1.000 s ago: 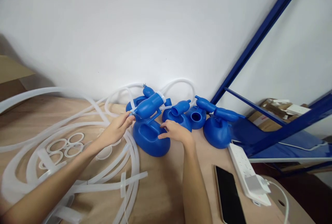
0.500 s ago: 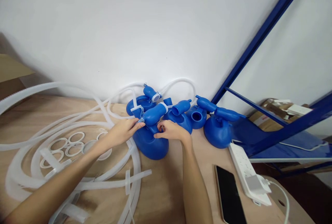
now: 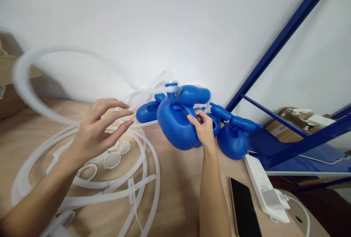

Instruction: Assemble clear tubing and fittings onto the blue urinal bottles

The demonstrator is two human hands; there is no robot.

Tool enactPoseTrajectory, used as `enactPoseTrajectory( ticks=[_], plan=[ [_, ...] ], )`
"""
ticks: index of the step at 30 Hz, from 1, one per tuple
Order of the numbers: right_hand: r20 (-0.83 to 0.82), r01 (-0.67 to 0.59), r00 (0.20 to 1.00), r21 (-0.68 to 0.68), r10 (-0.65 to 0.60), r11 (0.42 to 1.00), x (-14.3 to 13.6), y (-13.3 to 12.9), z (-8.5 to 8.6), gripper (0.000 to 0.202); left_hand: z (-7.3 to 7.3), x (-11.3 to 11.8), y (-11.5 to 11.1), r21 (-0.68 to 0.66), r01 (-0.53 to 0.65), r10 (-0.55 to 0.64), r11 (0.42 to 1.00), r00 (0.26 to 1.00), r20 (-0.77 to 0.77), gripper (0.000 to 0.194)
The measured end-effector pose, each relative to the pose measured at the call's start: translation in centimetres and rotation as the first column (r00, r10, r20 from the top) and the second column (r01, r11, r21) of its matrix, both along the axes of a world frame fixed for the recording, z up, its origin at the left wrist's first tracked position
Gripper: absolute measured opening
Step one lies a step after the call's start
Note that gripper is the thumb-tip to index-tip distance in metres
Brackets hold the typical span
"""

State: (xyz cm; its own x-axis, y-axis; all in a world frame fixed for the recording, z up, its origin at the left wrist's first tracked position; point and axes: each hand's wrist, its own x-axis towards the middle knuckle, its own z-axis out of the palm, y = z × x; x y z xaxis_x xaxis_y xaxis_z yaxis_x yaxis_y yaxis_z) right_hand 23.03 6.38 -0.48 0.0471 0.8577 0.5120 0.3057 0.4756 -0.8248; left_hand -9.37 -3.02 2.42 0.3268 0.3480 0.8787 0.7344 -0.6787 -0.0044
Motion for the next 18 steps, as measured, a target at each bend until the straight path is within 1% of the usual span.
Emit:
enactPoseTrajectory(
  ticks=[2,3,4,5,7,8,10,13,15,16,18],
  plan=[
    [-0.168,0.098,0.981,0.019,-0.093,0.995,-1.1,-0.4,0.5,0.037,0.1,0.1,-0.6,-0.053,0.072,-0.072,0.996,0.997,0.001,0.017],
    [-0.212,0.135,0.969,0.034,-0.125,0.990,-1.9,-0.7,0.7,0.039,0.0,0.3,-0.8,-0.112,0.104,-0.105,0.988,0.994,-0.003,0.019],
    [-0.219,0.154,0.966,0.048,-0.140,0.987,-2.8,-1.1,0.9,0.040,-0.2,0.6,-1.0,-0.175,0.131,-0.135,0.976,0.991,-0.010,0.022],
    [-0.195,0.158,0.970,0.059,-0.143,0.986,-3.9,-1.6,1.0,0.042,-0.4,1.0,-1.1,-0.232,0.150,-0.160,0.961,0.987,-0.023,0.027],
    [-0.115,0.161,0.982,0.077,-0.152,0.984,-6.2,-2.8,1.1,0.042,-1.0,2.0,-1.2,-0.321,0.151,-0.183,0.935,0.980,-0.071,0.043],
    [-0.082,0.179,0.982,0.108,-0.171,0.978,-7.4,-3.6,1.1,0.040,-1.3,2.6,-1.3,-0.347,0.135,-0.178,0.928,0.979,-0.096,0.051],
    [-0.005,0.201,0.979,0.208,-0.204,0.957,-9.5,-5.2,0.9,0.037,-1.9,3.6,-1.4,-0.360,0.083,-0.129,0.929,0.986,-0.107,0.064],
    [0.151,0.078,0.980,0.299,-0.128,0.951,-11.5,-7.6,0.8,0.028,-2.3,4.5,-1.6,-0.315,0.049,-0.049,0.948,0.999,0.007,0.075],
    [0.248,-0.025,0.967,0.305,-0.054,0.952,-11.9,-8.8,0.8,0.027,-2.4,4.2,-1.4,-0.313,0.065,-0.033,0.947,0.994,0.105,0.075],
    [0.300,-0.085,0.954,0.295,-0.008,0.952,-11.9,-9.1,0.8,0.031,-2.4,3.8,-1.2,-0.326,0.085,-0.037,0.942,0.988,0.150,0.072],
    [0.420,-0.219,0.902,0.242,0.101,0.945,-11.9,-9.4,0.8,0.048,-2.2,2.6,-0.5,-0.371,0.121,-0.032,0.921,0.971,0.236,0.058]
  ],
)
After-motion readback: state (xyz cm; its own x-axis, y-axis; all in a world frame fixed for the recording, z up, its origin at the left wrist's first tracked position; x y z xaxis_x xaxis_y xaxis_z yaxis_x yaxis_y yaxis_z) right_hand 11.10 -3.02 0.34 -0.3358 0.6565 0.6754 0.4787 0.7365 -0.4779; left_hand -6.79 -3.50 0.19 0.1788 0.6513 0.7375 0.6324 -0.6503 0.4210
